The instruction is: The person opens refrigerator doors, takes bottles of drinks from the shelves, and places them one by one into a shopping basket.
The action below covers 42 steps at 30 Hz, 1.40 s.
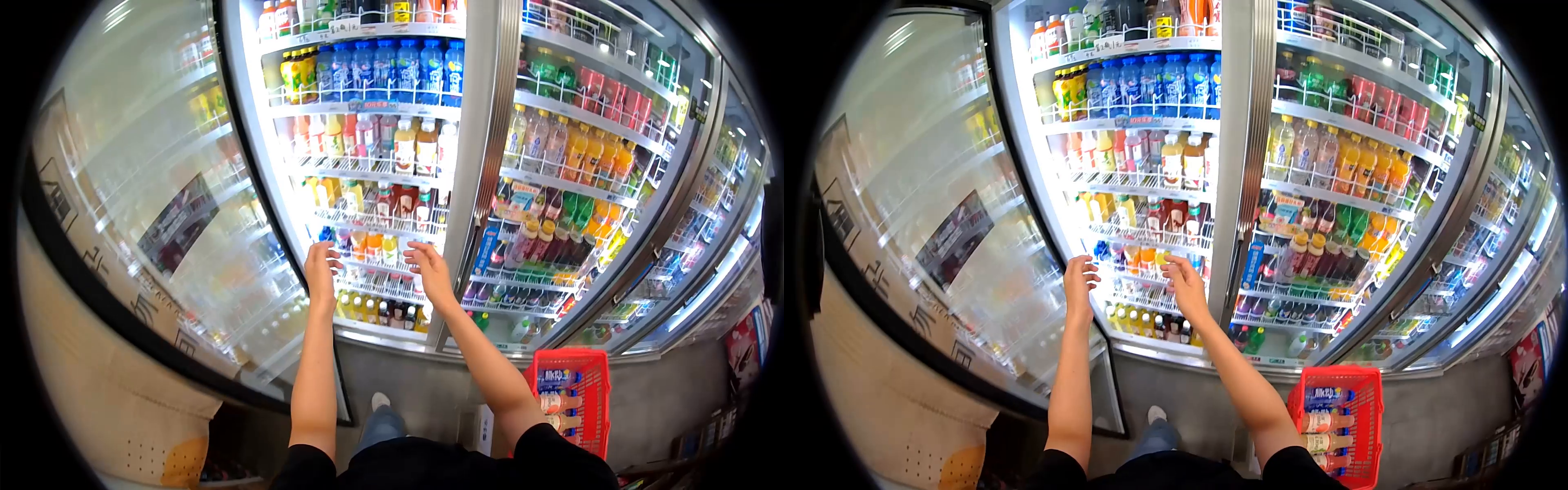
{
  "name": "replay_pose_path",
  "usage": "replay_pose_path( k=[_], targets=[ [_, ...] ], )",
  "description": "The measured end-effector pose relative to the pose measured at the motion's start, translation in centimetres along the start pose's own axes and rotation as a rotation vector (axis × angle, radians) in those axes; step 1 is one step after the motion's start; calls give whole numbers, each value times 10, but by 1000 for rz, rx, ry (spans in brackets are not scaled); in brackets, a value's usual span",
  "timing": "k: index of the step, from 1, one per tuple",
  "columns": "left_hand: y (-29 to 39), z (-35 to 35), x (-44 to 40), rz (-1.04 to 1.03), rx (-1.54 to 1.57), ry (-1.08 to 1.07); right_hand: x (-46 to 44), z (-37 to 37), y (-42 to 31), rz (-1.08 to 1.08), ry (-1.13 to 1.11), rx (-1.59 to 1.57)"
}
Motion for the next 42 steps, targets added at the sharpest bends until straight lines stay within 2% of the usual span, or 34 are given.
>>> replay_pose_path(
  k=[7, 13, 16, 18, 22, 24, 28, 30, 32, 34, 38, 39, 40, 42],
  targets=[
    [9, -32, -112, -24, -10, -139, -104, -24, 14, 57, 0, 28],
    [-8, -14, -223, -23, -122, -239, -213, -74, 56, 107, -3, -4],
    [-34, 0, -235, 64, -117, -195, -242, -80, 74, 106, -23, -11],
    [-31, -4, -240, -15, -176, -268, -249, -81, 77, 86, -14, -15],
    [-47, -21, -282, 2, -85, -260, -295, -78, 83, 77, -30, 11],
    [-48, -29, -290, 19, -107, -259, -306, -75, 81, 83, 39, 7],
    [-38, -78, -337, -94, -29, -304, -358, -60, 97, 125, 40, 76],
    [-22, -94, -350, -229, -48, -317, -368, -56, 97, 136, 40, 79],
    [-9, -121, -377, -275, -74, -328, -386, -53, 98, 95, 74, 84],
    [-5, -143, -404, -360, 36, -340, -406, -51, 94, 147, 64, 132],
    [-22, -174, -440, -203, 115, -463, -439, -57, 93, 181, 68, 123],
    [-21, -183, -445, -267, 159, -560, -448, -57, 97, 129, 67, 180],
    [-26, -189, -454, -268, 160, -568, -457, -59, 101, 80, 64, 237],
    [-49, -202, -473, 7, 270, -565, -472, -64, 107, 69, 79, 282]
  ],
)
Point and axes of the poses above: each hand's wrist, its own x-axis away from the middle knuckle, its own z-axis out of the back of the hand, y = z × x, the point moved 6 cm from there along -x, towards the middle knuckle, and after that the axes turned 11 degrees about -x, right-handed, at the moved point
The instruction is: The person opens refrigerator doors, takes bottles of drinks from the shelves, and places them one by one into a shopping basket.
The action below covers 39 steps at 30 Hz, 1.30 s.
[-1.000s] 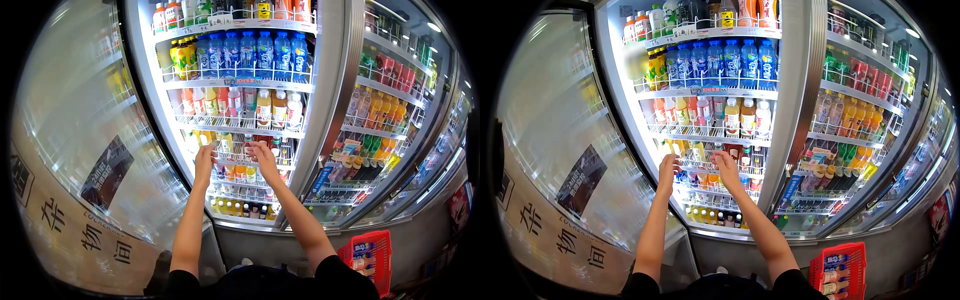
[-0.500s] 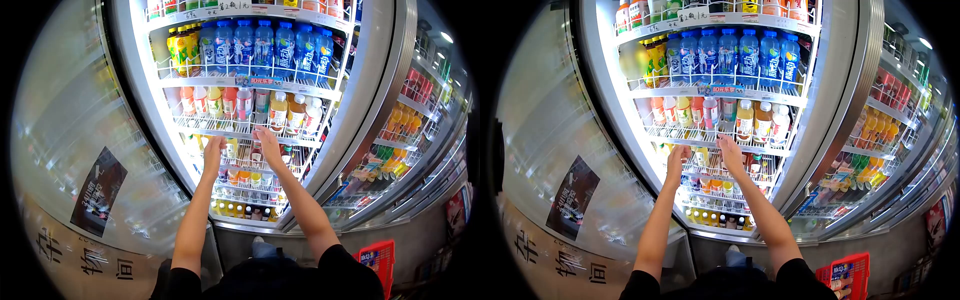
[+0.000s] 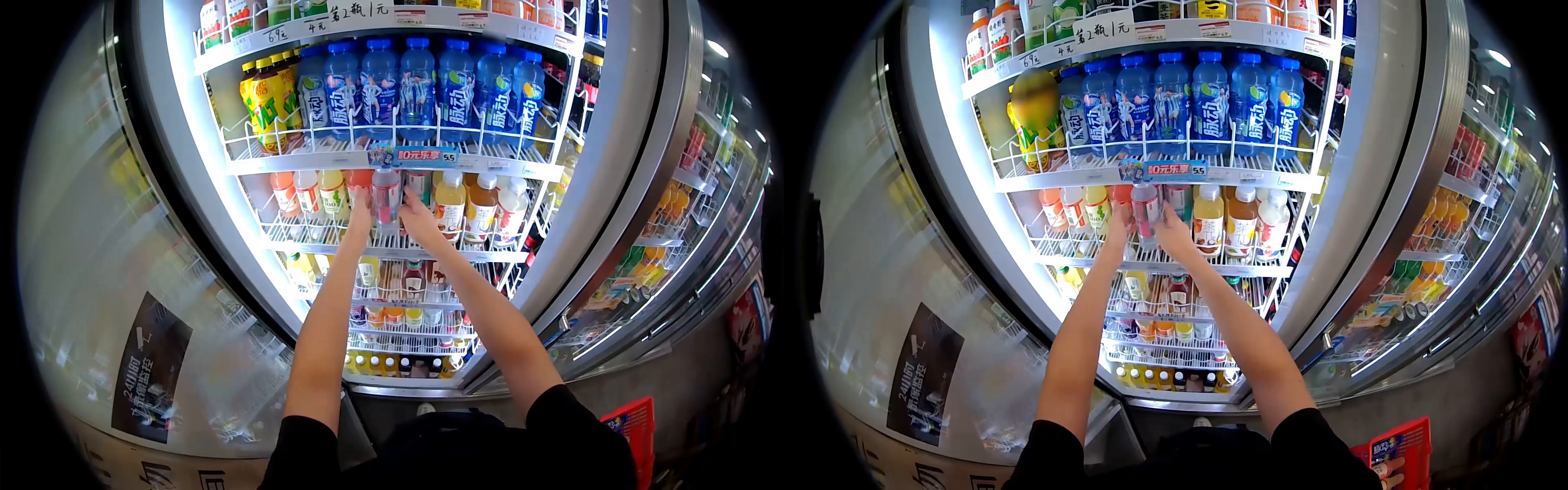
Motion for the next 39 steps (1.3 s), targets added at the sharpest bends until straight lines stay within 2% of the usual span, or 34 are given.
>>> replay_pose_path(
  k=[4, 6, 8, 10, 13, 14, 16, 17, 21, 23, 27, 30, 32, 34, 35, 39],
  targets=[
    [-35, 9, -33, -112, -73, -44, -11, -5, 11, -80, -106, 163],
    [-32, 9, -19, -72, -91, -91, -10, -5, 16, -71, -85, 186],
    [-13, 9, 6, -99, -286, 76, -2, -4, 6, -8, -97, 167],
    [-12, 12, 20, -91, -338, 75, 7, -4, 3, -20, -114, 145],
    [12, 5, 47, -331, -421, 46, 19, -6, -3, 155, -136, -18],
    [15, 4, 51, -331, -421, 51, 20, -7, 1, 154, -141, -18],
    [27, 1, 62, -492, -584, 92, 32, -8, -21, 417, -104, 112],
    [30, 2, 70, -517, -702, 157, 46, -4, -29, 330, -99, 238],
    [43, -8, 96, -558, -595, 154, 75, -5, -48, 298, -146, 153],
    [56, -12, 114, -642, -631, 241, 88, -5, -56, 318, -145, 119],
    [88, -26, 158, -629, -753, 177, 123, -1, -69, 416, -132, 42],
    [86, -36, 183, -588, -749, 72, 152, 1, -69, 372, -162, -105],
    [75, -43, 199, -593, -730, 19, 180, 9, -83, 331, -144, -2],
    [62, -53, 215, -458, -576, -55, 207, 14, -97, 488, -220, 233],
    [36, -55, 217, -370, -414, -69, 216, 19, -98, 511, -223, 228],
    [23, -88, 256, -253, -171, -163, 256, 42, -98, 388, -208, 213]
  ],
)
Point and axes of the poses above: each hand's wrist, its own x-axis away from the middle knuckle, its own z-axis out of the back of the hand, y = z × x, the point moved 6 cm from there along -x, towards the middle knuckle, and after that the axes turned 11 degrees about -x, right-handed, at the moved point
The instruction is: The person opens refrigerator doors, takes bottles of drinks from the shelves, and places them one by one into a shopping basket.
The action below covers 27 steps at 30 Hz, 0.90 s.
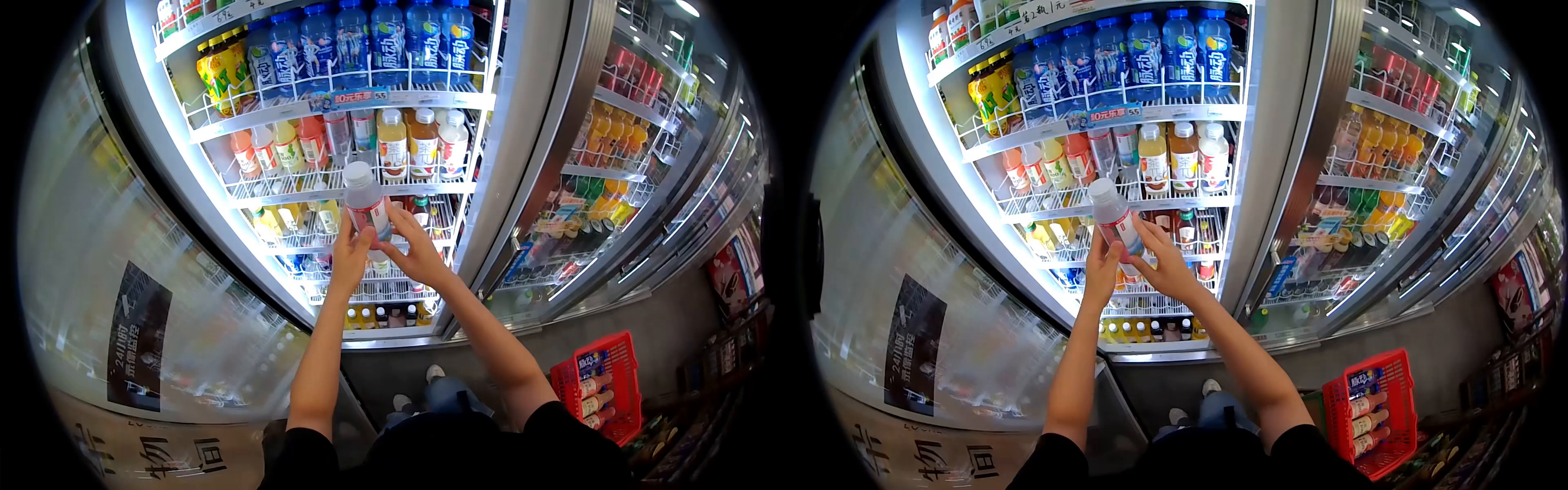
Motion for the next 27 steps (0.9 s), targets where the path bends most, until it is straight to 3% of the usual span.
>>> replay_pose_path(
  k=[5, 9, 16, 27],
  targets=[
    [1, -36, 39, 114, 36, -23, 48, 23, -23, -121, -20, -21],
    [-2, -72, 69, 152, 5, -71, 98, 55, -29, -199, 103, -172],
    [-13, -182, 128, 269, 140, -277, 207, 126, -55, -289, 211, -302],
    [-9, -371, 213, 346, 265, -489, 378, 233, -120, -371, 581, -114]
  ],
)
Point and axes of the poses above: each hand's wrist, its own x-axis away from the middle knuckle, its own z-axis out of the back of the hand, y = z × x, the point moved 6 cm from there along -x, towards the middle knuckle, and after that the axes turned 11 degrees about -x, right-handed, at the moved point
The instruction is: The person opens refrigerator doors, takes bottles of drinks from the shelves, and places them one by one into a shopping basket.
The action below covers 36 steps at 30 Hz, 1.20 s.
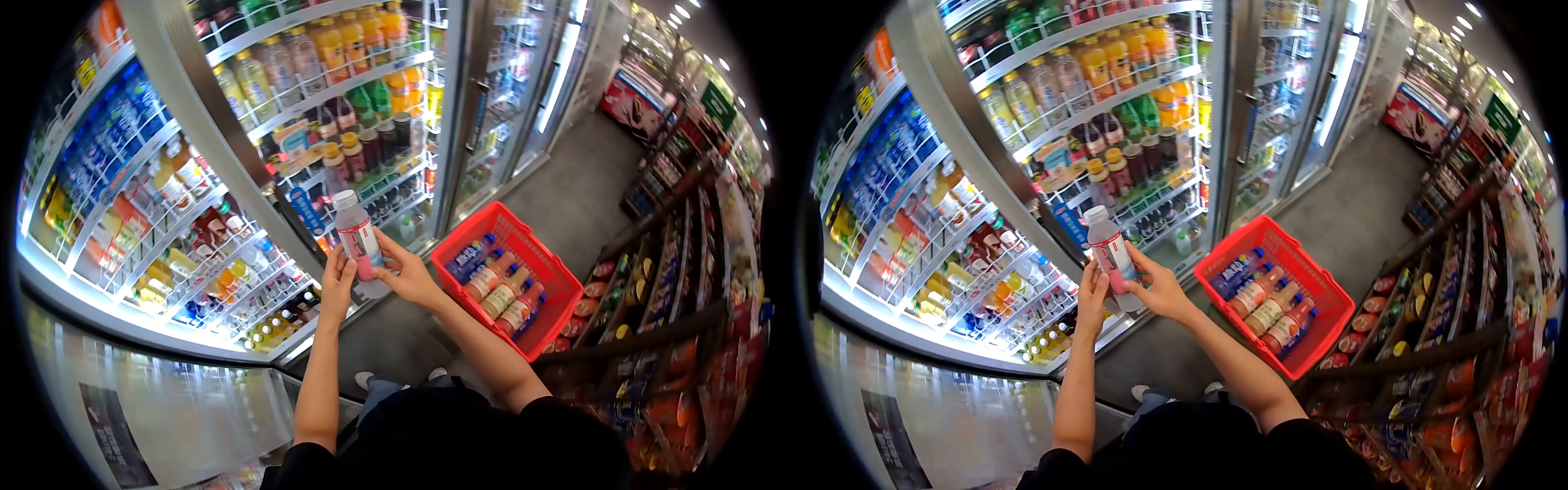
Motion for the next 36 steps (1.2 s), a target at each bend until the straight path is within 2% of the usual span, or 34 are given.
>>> replay_pose_path(
  k=[4, 8, 10, 12, 13, 14, 16, 17, 19, 20, 23, 24, 28, 31, 36],
  targets=[
    [-24, -74, 4, 135, 9, -90, 47, 61, -4, -45, 107, 27],
    [-53, -149, 11, 223, 11, -242, 101, 116, -14, 26, 288, 59],
    [-61, -187, 16, 220, -11, -333, 127, 140, -21, 41, 333, 70],
    [-78, -221, 20, 120, -1, -433, 157, 164, -20, -69, 467, 71],
    [-78, -237, 25, 154, -18, -482, 171, 173, -25, -66, 511, 91],
    [-103, -247, 24, 124, -116, -493, 185, 185, -20, -64, 530, 96],
    [-97, -278, 35, 146, -48, -559, 212, 208, -15, 27, 618, 519],
    [-97, -289, 37, 149, -45, -582, 228, 216, -7, -26, 697, 425],
    [-112, -310, 46, 315, -161, -710, 249, 225, -10, -100, 764, 469],
    [-118, -320, 48, 315, -162, -738, 259, 230, -11, -173, 806, 506],
    [-161, -354, 55, 287, -152, -917, 293, 250, 18, -172, 963, 541],
    [-172, -363, 56, 202, -160, -927, 303, 254, 20, -204, 1019, 580],
    [-189, -388, 73, 356, -180, -1047, 327, 257, 19, -357, 1183, 635],
    [-198, -397, 76, 434, -160, -1095, 330, 256, 21, -382, 1223, 743],
    [-220, -409, 77, 536, -150, -1189, 326, 257, 38, -407, 1259, 725]
  ],
)
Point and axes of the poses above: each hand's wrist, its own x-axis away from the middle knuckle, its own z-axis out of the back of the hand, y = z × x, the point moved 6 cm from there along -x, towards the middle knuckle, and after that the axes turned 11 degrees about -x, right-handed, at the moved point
